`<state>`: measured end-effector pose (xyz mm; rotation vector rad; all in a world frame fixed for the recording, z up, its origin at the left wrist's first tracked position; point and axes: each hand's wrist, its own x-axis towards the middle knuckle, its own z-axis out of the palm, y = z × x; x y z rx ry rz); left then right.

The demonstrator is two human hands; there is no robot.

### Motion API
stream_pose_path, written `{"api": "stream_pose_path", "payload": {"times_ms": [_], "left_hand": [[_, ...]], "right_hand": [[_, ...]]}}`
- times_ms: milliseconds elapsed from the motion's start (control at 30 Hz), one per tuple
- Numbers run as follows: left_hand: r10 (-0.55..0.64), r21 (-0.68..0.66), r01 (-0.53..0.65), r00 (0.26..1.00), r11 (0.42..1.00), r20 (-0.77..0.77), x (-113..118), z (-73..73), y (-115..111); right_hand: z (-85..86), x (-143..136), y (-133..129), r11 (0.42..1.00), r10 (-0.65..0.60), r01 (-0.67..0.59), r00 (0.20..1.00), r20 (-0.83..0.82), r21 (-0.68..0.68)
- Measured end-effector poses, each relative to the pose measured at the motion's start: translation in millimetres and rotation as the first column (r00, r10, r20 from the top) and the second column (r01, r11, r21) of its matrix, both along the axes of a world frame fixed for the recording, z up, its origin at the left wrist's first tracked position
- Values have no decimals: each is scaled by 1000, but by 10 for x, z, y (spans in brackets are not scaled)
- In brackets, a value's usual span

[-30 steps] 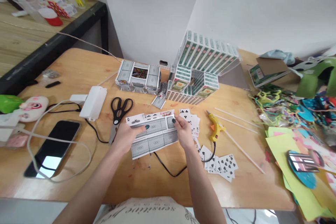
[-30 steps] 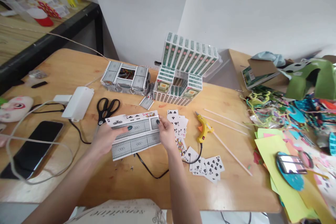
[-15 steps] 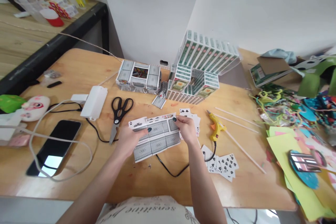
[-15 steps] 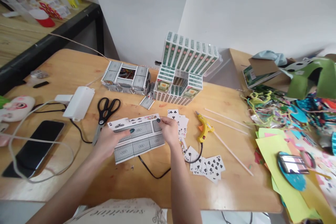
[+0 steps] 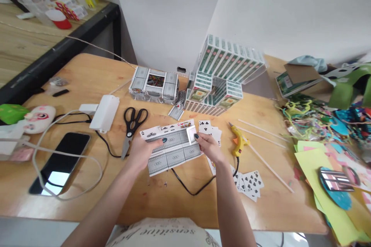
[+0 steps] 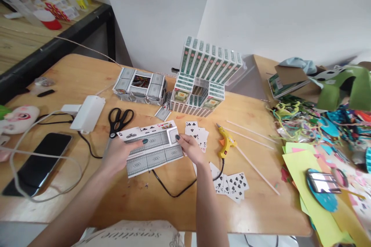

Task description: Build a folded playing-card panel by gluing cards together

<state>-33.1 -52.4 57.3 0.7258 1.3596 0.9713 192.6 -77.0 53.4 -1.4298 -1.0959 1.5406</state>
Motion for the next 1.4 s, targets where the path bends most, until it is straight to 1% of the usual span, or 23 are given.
{"api": "stream_pose_path", "payload": {"times_ms": [67, 167, 233, 333, 400, 500, 533, 600, 700, 767, 800, 867, 933, 967, 1033, 1067, 1133, 1233, 1333, 1400], "left_hand": [[1, -14, -1, 1000, 1000, 25, 4, -10, 6], [10, -30, -9, 999, 1000, 39, 14, -29, 2], [16, -41, -14, 999, 999, 43, 18, -38, -3], [4, -68, 2, 997, 998, 83, 7, -41, -8], [-8, -129, 30, 986, 991, 166, -11, -41, -12], [-24, -237, 100, 952, 966, 306, -36, -45, -23], [-26, -254, 114, 945, 961, 327, -37, -48, -28], [-7, -265, 97, 947, 959, 320, -22, -55, -37], [69, -256, 3, 959, 967, 274, 26, -54, -50], [93, -221, -35, 962, 975, 257, 33, -43, -61], [80, -200, -28, 962, 979, 260, 17, -34, -67], [17, -164, 35, 953, 986, 303, -63, -8, -75], [-73, -119, 132, 911, 984, 406, -186, 33, -66], [-107, -88, 166, 877, 982, 469, -248, 62, -49], [-134, -41, 193, 802, 980, 582, -329, 135, 13], [-137, -25, 192, 781, 981, 610, -336, 177, 56], [-146, -33, 209, 780, 977, 609, -276, 263, 152], [-159, -91, 242, 831, 966, 533, -73, 363, 260], [-184, -112, 250, 893, 962, 410, 92, 407, 270], [-169, -113, 217, 927, 969, 335, 130, 405, 237]], "right_hand": [[-48, -22, -32, 999, -14, 12, 999, 52, 30], [-76, -72, -40, 987, -79, 54, 984, 162, 153], [-65, -103, -37, 977, -101, 53, 968, 228, 206], [-43, -134, -38, 971, -129, 59, 946, 298, 233], [-47, -142, -37, 964, -177, 102, 936, 305, 247], [-81, -148, -28, 950, -258, 195, 932, 256, 245], [-95, -153, -26, 947, -275, 223, 934, 226, 233], [-118, -172, -30, 945, -293, 266, 947, 130, 191], [-137, -233, -60, 951, -286, 294, 954, -93, 97], [-146, -285, -86, 948, -294, 312, 931, -217, 57], [-152, -309, -96, 939, -319, 341, 913, -255, 45], [-164, -345, -105, 902, -409, 432, 863, -298, 15], [-168, -358, -99, 855, -500, 518, 807, -315, -29], [-164, -361, -92, 834, -535, 550, 784, -317, -47], [-141, -370, -71, 806, -574, 590, 756, -314, -53], [-125, -382, -59, 798, -582, 601, 752, -310, -41], [-88, -429, -34, 797, -576, 603, 766, -285, 11], [-41, -530, -8, 815, -544, 569, 817, -193, 108], [-15, -596, -9, 834, -512, 518, 855, -85, 187], [-15, -600, -21, 840, -500, 492, 866, -26, 229]]}}
